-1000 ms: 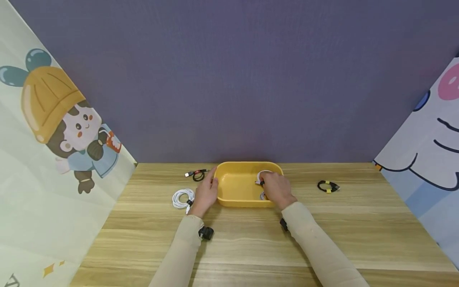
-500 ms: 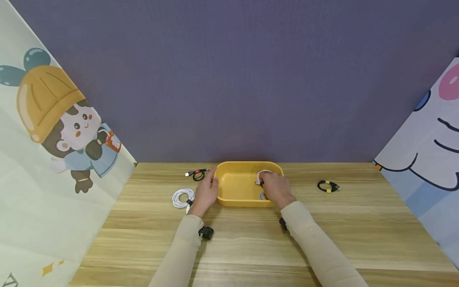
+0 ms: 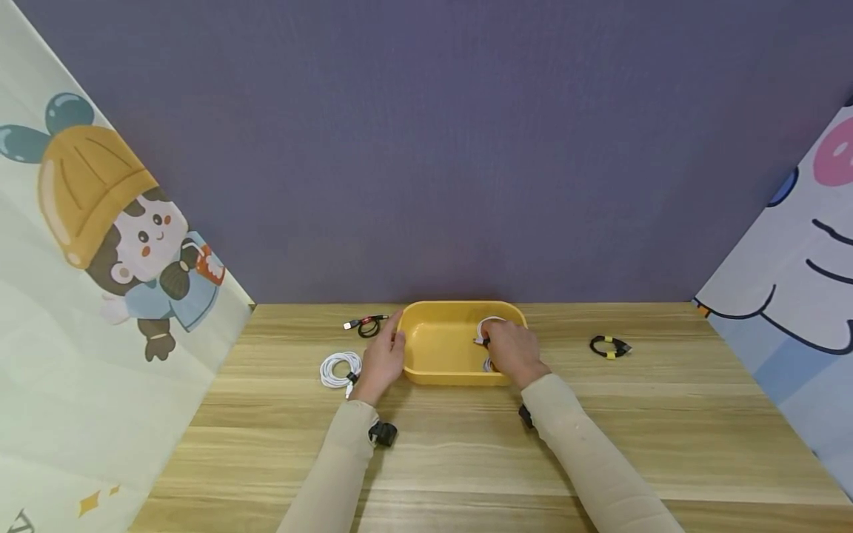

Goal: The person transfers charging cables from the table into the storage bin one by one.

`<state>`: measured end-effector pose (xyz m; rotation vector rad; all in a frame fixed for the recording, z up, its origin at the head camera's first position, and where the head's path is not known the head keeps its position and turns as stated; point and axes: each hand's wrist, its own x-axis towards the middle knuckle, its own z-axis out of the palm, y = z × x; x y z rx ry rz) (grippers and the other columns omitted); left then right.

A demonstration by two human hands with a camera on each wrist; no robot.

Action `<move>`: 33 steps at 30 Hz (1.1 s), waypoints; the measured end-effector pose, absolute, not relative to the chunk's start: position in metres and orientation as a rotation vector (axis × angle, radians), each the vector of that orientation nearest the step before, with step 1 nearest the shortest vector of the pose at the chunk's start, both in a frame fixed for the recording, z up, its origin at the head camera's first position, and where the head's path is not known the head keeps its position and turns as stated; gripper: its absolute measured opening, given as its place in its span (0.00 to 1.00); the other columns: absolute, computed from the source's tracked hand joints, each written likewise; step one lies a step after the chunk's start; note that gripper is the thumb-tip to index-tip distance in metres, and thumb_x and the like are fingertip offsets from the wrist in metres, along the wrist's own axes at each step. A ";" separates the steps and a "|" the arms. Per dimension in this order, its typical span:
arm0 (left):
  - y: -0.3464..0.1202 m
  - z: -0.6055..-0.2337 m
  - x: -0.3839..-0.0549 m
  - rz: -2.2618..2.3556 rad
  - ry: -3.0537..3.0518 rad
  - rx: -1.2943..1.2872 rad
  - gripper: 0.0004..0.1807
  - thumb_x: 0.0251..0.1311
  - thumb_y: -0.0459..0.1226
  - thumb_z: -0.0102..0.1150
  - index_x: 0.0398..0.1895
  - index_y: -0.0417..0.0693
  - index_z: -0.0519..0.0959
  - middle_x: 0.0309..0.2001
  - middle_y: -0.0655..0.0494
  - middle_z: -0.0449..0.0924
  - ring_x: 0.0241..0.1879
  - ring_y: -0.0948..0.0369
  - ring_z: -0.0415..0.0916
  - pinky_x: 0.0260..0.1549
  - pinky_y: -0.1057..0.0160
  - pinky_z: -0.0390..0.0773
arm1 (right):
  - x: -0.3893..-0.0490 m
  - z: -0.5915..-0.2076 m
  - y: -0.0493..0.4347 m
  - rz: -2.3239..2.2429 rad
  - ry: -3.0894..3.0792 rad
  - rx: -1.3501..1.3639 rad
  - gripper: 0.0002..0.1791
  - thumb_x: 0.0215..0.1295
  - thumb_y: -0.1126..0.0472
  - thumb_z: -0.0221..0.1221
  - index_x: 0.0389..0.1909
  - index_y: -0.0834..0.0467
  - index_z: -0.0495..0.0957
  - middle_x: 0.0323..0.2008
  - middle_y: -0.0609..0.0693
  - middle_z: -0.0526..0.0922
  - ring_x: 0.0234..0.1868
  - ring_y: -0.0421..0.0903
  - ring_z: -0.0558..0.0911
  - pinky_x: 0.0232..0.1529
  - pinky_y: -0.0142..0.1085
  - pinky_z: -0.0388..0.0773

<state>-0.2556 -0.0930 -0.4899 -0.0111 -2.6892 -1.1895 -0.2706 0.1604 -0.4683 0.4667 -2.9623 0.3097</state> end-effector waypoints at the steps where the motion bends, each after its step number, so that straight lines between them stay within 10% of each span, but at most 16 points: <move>1: -0.093 -0.490 -0.256 -1.188 -2.688 -0.012 0.26 0.70 0.44 0.41 0.70 0.70 0.58 0.61 0.52 0.72 0.49 0.47 0.75 0.47 0.46 0.73 | -0.270 -0.468 0.160 0.310 -2.963 0.466 0.06 0.60 0.61 0.60 0.38 0.49 0.82 0.30 0.49 0.83 0.19 0.45 0.74 0.15 0.40 0.69; 33: -0.093 -0.489 -0.255 -1.185 -2.678 -0.009 0.25 0.70 0.43 0.42 0.70 0.67 0.60 0.55 0.48 0.77 0.46 0.46 0.77 0.43 0.46 0.74 | -0.245 -0.459 0.216 0.737 -2.442 0.353 0.08 0.63 0.64 0.58 0.42 0.59 0.79 0.33 0.49 0.78 0.25 0.44 0.75 0.22 0.37 0.70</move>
